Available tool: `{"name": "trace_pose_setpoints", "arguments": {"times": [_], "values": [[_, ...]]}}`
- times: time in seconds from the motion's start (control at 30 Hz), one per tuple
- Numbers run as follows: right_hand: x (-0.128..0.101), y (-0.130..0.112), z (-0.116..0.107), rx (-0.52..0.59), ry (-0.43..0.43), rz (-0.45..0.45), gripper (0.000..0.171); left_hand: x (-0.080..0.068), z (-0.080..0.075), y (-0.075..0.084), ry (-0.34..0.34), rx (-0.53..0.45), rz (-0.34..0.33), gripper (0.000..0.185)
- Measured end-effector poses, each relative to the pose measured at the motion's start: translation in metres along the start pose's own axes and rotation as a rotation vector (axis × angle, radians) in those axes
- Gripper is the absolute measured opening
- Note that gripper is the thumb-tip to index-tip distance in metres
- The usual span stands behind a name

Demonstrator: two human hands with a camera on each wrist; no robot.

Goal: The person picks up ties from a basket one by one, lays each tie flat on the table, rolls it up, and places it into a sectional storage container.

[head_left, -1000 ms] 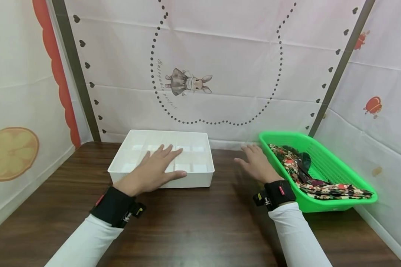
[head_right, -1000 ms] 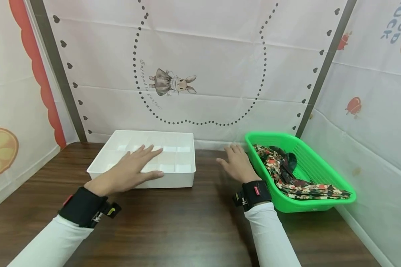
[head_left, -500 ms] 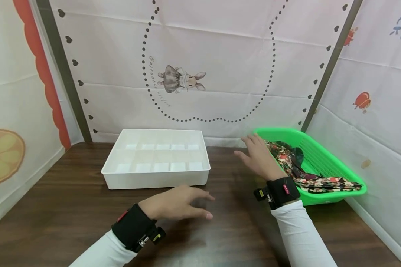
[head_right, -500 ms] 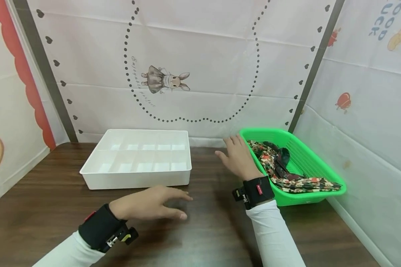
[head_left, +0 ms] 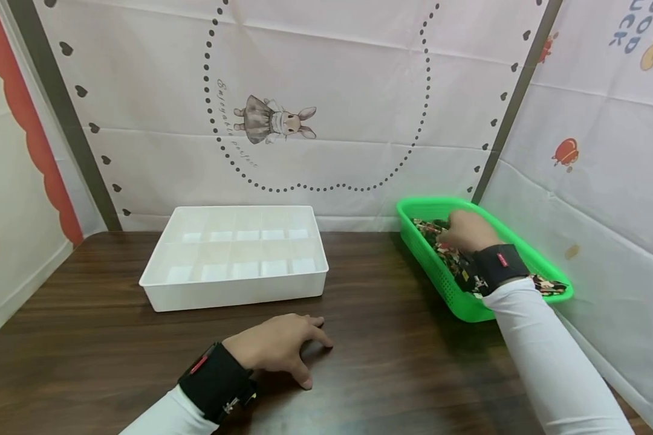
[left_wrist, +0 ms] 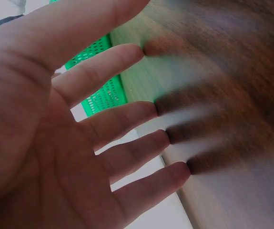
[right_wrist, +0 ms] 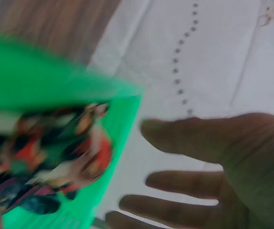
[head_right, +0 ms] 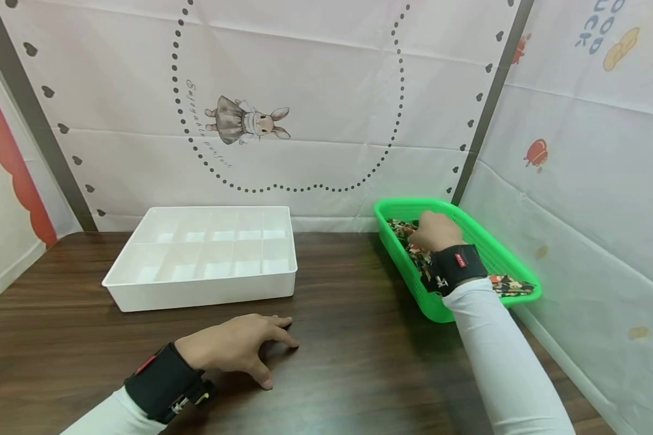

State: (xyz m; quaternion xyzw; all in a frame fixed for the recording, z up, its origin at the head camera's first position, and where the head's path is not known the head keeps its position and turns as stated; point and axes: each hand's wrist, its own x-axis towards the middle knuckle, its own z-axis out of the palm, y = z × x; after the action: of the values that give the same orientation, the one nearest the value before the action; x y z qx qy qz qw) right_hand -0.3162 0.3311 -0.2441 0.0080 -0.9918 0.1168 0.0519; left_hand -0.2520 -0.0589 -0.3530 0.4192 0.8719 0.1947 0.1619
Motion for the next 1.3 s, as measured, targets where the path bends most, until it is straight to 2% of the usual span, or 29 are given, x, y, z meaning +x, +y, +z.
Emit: {"name": "trace_pose_setpoints", "arguments": {"times": [0.1,0.13,0.27,0.33,0.37,0.5,0.6,0.7,0.83,1.0,1.13,1.2,1.3], "values": [[-0.006,0.011,0.001,-0.021,-0.104,-0.015,0.025,0.001,0.001,-0.003,0.007,0.004,0.015,0.062],[-0.007,0.014,0.002,-0.024,-0.137,-0.017,0.03,0.004,0.004,-0.009,0.012,0.019,0.034,0.062],[-0.012,0.019,0.004,-0.036,-0.205,-0.034,0.065,0.005,0.006,-0.011,0.019,0.018,0.024,0.063],[-0.012,0.02,0.005,-0.034,-0.221,-0.041,0.068,0.004,0.005,-0.009,0.021,0.017,0.016,0.064],[-0.012,0.021,0.005,-0.034,-0.219,-0.047,0.067,0.001,0.003,-0.004,0.018,0.001,-0.005,0.064],[-0.01,0.026,0.007,0.036,-0.189,-0.061,0.053,-0.001,0.002,-0.001,0.013,0.001,-0.017,0.065],[-0.009,0.027,0.004,0.143,-0.129,-0.069,0.052,-0.001,0.002,-0.001,0.021,0.018,-0.009,0.068],[-0.011,0.022,-0.005,0.24,-0.061,-0.077,0.061,0.0,0.002,-0.001,0.037,0.019,0.0,0.073],[-0.023,0.0,-0.025,0.333,0.037,-0.117,0.058,-0.002,0.001,0.0,0.052,-0.001,-0.005,0.077],[-0.039,-0.043,-0.045,0.39,0.142,-0.207,0.058,-0.005,-0.001,-0.001,0.055,-0.005,-0.009,0.08],[-0.052,-0.078,-0.05,0.411,0.112,-0.318,0.059,-0.009,-0.008,-0.001,0.097,0.003,0.031,0.08],[-0.059,-0.095,-0.047,0.443,0.075,-0.397,0.06,-0.012,-0.016,0.002,0.165,0.002,0.074,0.084],[-0.069,-0.123,-0.037,0.506,-0.039,-0.55,0.067,-0.021,-0.034,0.014,0.305,-0.074,0.118,0.098]]}}
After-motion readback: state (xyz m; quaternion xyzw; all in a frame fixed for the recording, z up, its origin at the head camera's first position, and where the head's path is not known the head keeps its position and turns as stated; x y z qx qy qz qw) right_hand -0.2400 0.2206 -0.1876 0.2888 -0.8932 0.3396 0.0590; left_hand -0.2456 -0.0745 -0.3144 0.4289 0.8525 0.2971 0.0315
